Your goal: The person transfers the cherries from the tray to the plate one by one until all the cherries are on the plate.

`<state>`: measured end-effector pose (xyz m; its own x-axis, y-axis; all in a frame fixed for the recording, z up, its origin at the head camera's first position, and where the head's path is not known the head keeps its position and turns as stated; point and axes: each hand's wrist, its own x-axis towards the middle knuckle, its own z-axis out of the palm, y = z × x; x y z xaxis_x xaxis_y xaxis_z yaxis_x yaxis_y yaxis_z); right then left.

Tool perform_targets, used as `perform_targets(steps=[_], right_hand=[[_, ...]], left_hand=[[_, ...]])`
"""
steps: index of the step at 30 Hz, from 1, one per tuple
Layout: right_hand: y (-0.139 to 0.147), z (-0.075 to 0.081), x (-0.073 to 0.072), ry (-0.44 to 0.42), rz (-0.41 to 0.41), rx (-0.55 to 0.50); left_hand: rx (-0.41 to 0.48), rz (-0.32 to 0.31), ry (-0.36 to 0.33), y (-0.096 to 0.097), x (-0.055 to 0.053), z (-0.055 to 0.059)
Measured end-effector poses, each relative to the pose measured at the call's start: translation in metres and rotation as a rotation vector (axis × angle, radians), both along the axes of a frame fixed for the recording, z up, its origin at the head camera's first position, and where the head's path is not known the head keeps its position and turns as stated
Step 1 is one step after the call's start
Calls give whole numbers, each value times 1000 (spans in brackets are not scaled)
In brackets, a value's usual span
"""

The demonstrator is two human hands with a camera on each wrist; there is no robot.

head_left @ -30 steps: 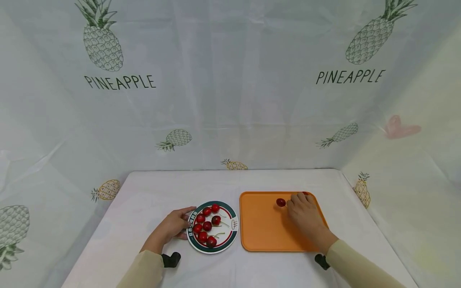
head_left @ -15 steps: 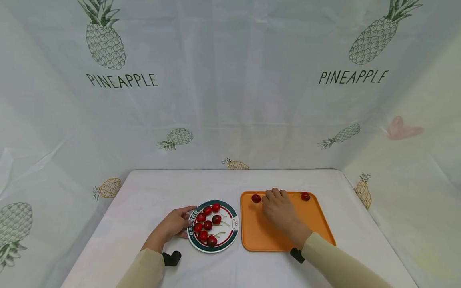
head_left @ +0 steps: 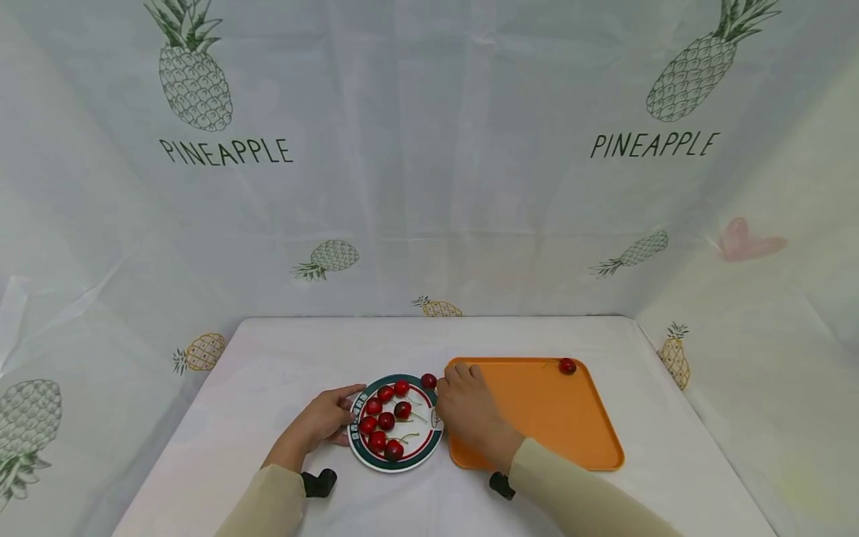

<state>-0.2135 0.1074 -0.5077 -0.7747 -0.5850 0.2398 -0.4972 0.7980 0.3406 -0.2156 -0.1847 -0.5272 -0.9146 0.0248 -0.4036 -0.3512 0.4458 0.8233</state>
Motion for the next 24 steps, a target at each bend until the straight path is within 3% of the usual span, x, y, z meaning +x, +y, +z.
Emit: perform_targets(steps=[5, 24], right_hand=[[-16, -7, 1, -29, -26, 53], [-38, -20, 3, -58, -104, 47]], left_hand=[[14, 2, 0, 0, -1, -3], [18, -2, 7, 0, 0, -3]])
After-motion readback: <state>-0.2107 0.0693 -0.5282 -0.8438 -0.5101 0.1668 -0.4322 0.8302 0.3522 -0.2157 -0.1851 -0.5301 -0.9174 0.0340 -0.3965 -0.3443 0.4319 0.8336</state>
